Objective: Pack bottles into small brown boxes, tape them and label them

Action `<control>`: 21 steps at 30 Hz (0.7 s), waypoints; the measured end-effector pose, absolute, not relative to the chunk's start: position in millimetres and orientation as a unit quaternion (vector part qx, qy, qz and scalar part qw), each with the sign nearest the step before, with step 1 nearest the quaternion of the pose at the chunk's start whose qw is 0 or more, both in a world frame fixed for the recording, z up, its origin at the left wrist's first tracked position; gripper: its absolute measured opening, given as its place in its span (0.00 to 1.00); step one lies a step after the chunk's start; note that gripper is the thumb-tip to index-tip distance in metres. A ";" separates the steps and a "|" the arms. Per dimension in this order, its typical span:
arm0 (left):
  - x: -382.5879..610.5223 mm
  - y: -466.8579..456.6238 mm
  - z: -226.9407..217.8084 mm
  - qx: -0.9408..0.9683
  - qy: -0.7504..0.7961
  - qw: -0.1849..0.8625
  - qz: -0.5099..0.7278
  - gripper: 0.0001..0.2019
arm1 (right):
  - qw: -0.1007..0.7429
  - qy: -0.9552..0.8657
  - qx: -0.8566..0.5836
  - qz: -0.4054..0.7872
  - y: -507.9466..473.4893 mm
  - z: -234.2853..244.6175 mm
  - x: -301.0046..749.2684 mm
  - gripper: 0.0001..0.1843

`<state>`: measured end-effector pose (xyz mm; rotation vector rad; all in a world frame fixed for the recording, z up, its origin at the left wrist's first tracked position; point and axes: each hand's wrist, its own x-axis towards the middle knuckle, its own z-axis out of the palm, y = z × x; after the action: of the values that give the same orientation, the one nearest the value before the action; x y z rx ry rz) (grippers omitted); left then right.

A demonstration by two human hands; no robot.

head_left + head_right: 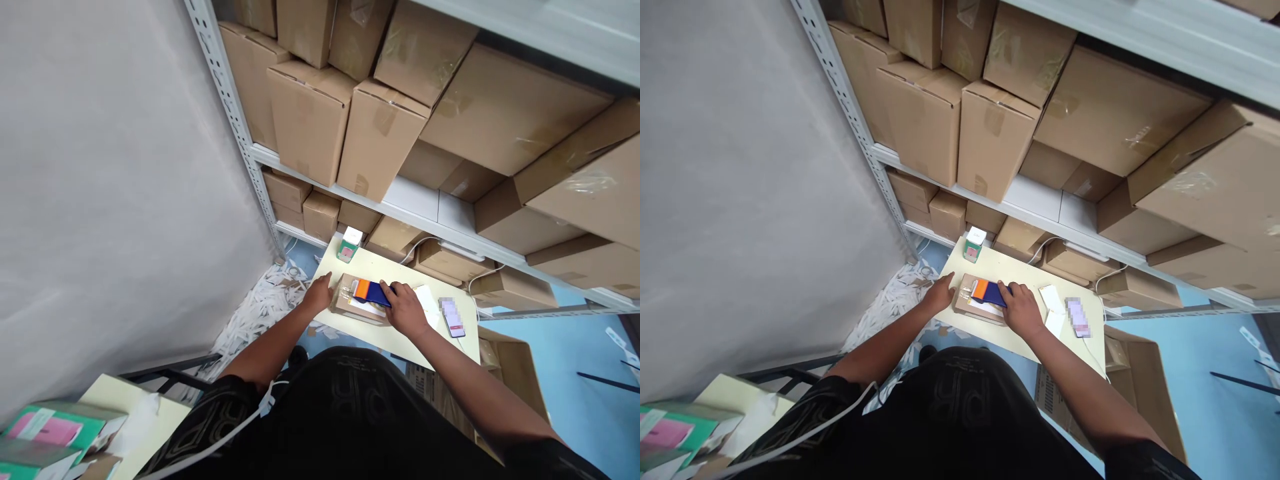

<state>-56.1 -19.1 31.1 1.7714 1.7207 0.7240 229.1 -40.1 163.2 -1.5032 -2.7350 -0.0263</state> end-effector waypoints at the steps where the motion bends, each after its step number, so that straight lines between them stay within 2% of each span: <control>1: -58.7 -18.2 37.7 0.697 0.601 0.270 0.281 0.32 | 0.011 -0.875 -0.484 -0.007 -40.5 162.6 228.8 0.40; 3: -58.1 -17.7 53.3 0.778 0.506 0.245 0.280 0.36 | 0.014 -0.873 -0.488 -0.004 -41.3 161.8 228.8 0.39; 5: -49.8 -18.7 67.2 0.843 0.438 0.222 0.219 0.41 | 0.015 -0.871 -0.491 0.001 -41.8 161.3 229.5 0.39; 8: -31.9 -22.4 74.9 0.882 0.419 0.188 0.112 0.53 | 0.008 -0.866 -0.499 0.007 -41.7 160.2 230.1 0.38; 10: -23.8 -25.4 71.2 0.886 0.427 0.161 0.080 0.57 | -0.004 -0.863 -0.505 0.012 -41.0 160.2 228.7 0.37; 15: -27.1 -32.2 56.8 0.879 0.456 0.127 0.062 0.56 | -0.028 -0.873 -0.484 0.047 -37.5 165.1 222.2 0.37; 21: -25.9 -34.3 45.8 0.879 0.452 0.144 0.042 0.55 | -0.049 -0.880 -0.467 0.077 -33.8 162.4 229.4 0.38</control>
<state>-25.9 -34.3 45.8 2.5347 1.3044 0.1212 229.4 -33.8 162.4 -1.5141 -2.8529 0.2502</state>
